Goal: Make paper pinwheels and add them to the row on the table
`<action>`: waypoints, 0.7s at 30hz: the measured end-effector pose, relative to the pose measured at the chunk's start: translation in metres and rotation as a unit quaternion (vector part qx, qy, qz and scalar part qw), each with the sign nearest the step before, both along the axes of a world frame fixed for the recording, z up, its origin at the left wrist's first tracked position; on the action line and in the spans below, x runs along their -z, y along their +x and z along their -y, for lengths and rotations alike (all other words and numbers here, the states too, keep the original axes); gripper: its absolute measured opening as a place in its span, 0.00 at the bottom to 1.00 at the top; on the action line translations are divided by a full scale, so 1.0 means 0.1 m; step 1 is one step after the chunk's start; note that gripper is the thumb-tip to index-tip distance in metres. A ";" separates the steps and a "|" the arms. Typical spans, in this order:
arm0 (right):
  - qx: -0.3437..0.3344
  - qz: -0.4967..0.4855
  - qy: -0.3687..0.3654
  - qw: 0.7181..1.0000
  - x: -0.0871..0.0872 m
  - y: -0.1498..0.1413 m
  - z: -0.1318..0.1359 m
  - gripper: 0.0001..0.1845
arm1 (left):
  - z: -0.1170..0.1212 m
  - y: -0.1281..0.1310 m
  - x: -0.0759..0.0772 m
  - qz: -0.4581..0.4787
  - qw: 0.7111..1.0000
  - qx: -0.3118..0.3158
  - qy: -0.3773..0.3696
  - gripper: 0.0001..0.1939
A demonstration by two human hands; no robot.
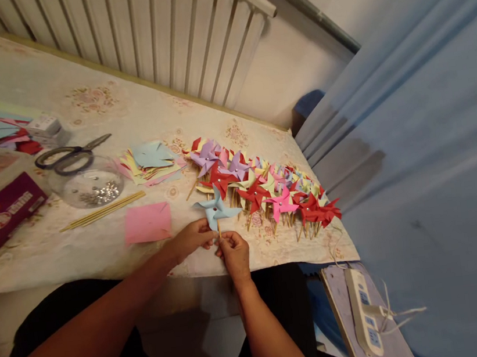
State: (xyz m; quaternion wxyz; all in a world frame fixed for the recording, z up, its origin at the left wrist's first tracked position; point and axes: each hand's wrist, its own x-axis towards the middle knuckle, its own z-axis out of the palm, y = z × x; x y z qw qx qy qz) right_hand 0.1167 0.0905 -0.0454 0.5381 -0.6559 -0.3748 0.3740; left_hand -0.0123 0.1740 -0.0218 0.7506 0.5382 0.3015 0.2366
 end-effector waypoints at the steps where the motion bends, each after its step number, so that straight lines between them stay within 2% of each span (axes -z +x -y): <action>1: -0.001 0.001 0.000 1.000 -0.01 0.00 0.00 0.10 | 0.00 0.01 0.01 0.001 1.000 -0.007 0.007 0.15; 6: 0.001 0.001 -0.004 1.000 -0.02 -0.02 0.00 0.10 | 0.02 0.04 0.05 -0.008 0.999 -0.026 0.030 0.12; 15: -0.003 -0.005 0.001 1.000 -0.02 -0.01 0.00 0.10 | 0.04 0.04 -0.01 -0.029 0.997 -0.054 0.045 0.08; 21: 0.002 -0.007 -0.002 1.000 0.01 0.00 -0.01 0.09 | 0.03 0.06 0.03 -0.023 0.997 -0.066 0.043 0.07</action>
